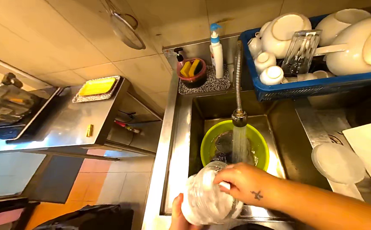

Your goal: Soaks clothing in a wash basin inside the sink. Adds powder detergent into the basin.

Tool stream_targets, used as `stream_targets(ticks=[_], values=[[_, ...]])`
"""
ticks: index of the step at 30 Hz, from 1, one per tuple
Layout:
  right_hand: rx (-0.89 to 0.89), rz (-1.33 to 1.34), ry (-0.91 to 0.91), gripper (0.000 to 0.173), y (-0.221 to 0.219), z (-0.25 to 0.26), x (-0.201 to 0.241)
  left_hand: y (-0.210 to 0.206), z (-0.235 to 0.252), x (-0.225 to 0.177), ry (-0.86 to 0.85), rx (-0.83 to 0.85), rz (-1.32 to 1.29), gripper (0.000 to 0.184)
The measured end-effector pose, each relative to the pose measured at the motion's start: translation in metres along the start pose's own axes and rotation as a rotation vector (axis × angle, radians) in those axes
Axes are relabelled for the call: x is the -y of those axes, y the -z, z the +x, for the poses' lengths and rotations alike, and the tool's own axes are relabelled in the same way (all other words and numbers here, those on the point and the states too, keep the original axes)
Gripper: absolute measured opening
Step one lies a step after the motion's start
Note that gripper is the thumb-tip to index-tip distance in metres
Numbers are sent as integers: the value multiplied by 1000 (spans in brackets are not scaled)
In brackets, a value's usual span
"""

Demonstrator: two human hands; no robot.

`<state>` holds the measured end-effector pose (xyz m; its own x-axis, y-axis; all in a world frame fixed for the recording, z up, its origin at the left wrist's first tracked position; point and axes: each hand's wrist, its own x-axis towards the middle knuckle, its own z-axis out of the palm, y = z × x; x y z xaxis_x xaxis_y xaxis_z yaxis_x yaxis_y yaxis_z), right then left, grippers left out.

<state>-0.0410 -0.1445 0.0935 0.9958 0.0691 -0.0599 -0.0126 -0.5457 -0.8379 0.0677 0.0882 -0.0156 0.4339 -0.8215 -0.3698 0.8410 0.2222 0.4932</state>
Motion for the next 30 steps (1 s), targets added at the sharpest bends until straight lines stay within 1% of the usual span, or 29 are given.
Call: stream_targets(ticks=[1,3,4,5,6,7,8,9,11,12,13,14,16,18,19,20,21,22,24,25,26,27,28,30], values=[[-64,-57,78,21,-1,0,-3,2,-1,-1,11,7,-2,54],[-220,-253,268,17,-6,5,-13,4,2,-3,22,52,-13,55],[-242,-358,331,16,-8,10,-18,3,4,-4,22,73,-21,55],[-202,-427,340,16,-10,13,-21,2,5,-5,15,75,-28,55],[-129,-445,305,19,-10,15,-22,0,7,-6,-1,53,-23,55],[-63,-422,248,22,-11,16,-21,-2,8,-7,-31,15,-4,56],[-35,-364,171,25,-11,16,-20,-3,9,-8,-69,-20,21,55],[-17,-264,44,28,-11,16,-17,-4,10,-9,-107,-40,41,55],[31,17,-313,32,-5,21,-9,-4,14,-11,-169,-48,64,54],[4,148,-446,30,-6,24,-9,-2,16,-11,-194,-40,71,54],[-41,256,-541,26,-8,28,-10,-2,17,-11,-215,-44,78,54],[-77,351,-618,22,-8,31,-11,-3,17,-11,-228,-61,86,53],[-143,515,-713,17,-5,36,-12,-1,16,-13,-240,-81,95,54],[-258,588,-732,13,3,39,-13,3,11,-14,-247,-109,96,55],[-325,556,-709,13,10,39,-12,4,8,-15,-254,-124,97,55],[-388,465,-655,14,17,38,-11,4,4,-17,-268,-137,105,55],[-447,326,-562,15,23,35,-10,3,0,-17,-286,-154,115,54],[-514,138,-412,17,26,32,-12,3,-4,-18,-301,-165,128,53],[-612,-317,1,17,29,28,-25,6,-9,-20,-314,-152,138,51],[-629,-488,196,19,33,29,-32,7,-10,-21,-314,-141,136,51],[-625,-571,344,21,36,30,-34,7,-9,-21,-311,-137,125,51],[-608,-572,439,22,38,31,-34,7,-8,-21,-305,-137,113,52],[-578,-528,489,22,36,33,-32,6,-6,-21,-299,-136,106,53],[-482,-426,483,18,22,38,-29,2,1,-20,-292,-149,104,56]])
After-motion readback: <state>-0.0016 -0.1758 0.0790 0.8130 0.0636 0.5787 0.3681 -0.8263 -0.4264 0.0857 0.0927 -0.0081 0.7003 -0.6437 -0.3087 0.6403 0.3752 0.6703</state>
